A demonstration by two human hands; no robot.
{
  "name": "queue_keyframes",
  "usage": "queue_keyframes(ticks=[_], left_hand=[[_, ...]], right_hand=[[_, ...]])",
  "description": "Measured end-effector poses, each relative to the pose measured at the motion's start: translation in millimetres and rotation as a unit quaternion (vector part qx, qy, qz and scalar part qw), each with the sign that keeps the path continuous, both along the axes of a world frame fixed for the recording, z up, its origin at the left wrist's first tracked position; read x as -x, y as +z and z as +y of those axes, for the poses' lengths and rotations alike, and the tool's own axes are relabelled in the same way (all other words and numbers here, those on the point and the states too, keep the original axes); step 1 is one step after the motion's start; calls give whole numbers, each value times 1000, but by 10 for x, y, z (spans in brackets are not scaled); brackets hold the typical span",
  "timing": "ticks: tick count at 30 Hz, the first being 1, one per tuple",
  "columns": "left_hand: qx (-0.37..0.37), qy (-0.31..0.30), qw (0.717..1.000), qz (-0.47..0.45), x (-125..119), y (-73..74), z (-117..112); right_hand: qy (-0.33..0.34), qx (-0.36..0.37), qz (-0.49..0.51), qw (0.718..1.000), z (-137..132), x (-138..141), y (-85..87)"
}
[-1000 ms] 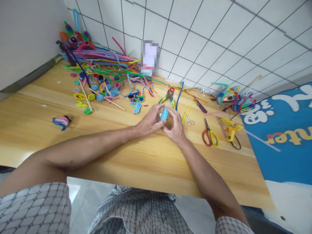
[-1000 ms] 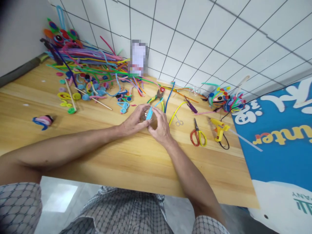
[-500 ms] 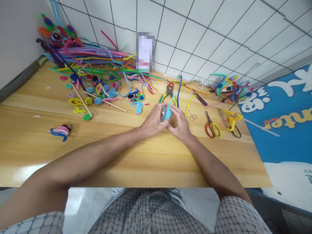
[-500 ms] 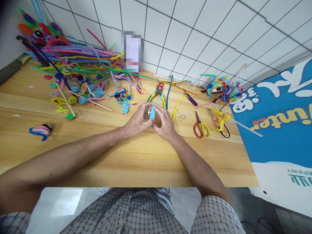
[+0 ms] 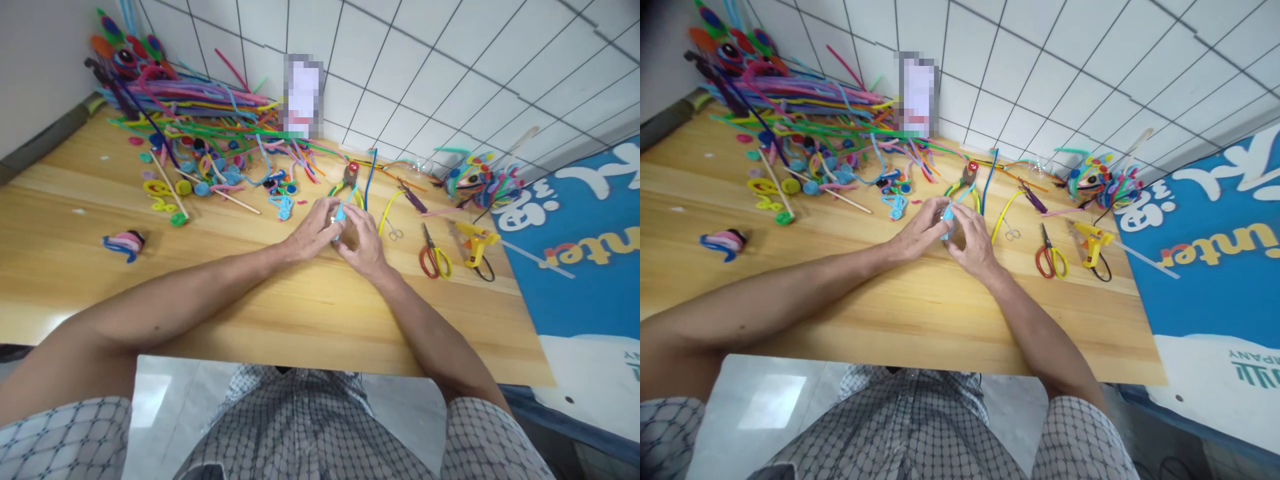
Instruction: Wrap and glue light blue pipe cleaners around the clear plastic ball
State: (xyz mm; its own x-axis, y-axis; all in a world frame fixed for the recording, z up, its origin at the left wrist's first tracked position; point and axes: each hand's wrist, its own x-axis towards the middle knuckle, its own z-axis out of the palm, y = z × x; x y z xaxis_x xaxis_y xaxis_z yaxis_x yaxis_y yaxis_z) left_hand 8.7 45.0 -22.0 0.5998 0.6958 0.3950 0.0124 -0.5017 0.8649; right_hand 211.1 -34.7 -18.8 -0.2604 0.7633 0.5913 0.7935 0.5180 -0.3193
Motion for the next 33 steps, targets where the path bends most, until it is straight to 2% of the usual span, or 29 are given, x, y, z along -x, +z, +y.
queue_keyframes(ticks=[6, 12, 16, 20, 22, 24, 26, 30, 31, 33], left_hand=[[11, -19, 1000, -12, 13, -30, 8], [34, -19, 999, -15, 19, -47, 12], [41, -11, 999, -8, 19, -54, 29], [44, 3, 999, -14, -2, -95, 29], [36, 15, 999, -11, -11, -126, 28], [19, 17, 1000, -11, -16, -153, 27], [5, 16, 1000, -14, -15, -166, 18], [-13, -4, 1000, -7, 9, -126, -40], [-6, -3, 1000, 0, 17, -104, -56], [3, 1, 1000, 11, 31, -56, -82]], right_hand=[[22, -43, -11, 999, 23, 24, -13], [24, -2, 6, 1000, 10, 79, 30], [5, 54, 18, 998, -43, 137, 292], [-56, 89, 31, 994, -233, 62, 625], [-114, 125, 76, 983, -406, -109, 697], [-199, 163, 160, 953, -618, -413, 689], [-324, 120, 236, 908, -837, -838, 626], [-490, 32, 244, 836, -1176, -1782, 451], [-524, 21, 238, 818, -1220, -1980, 407], [-552, 23, 213, 806, -1240, -2283, 333]])
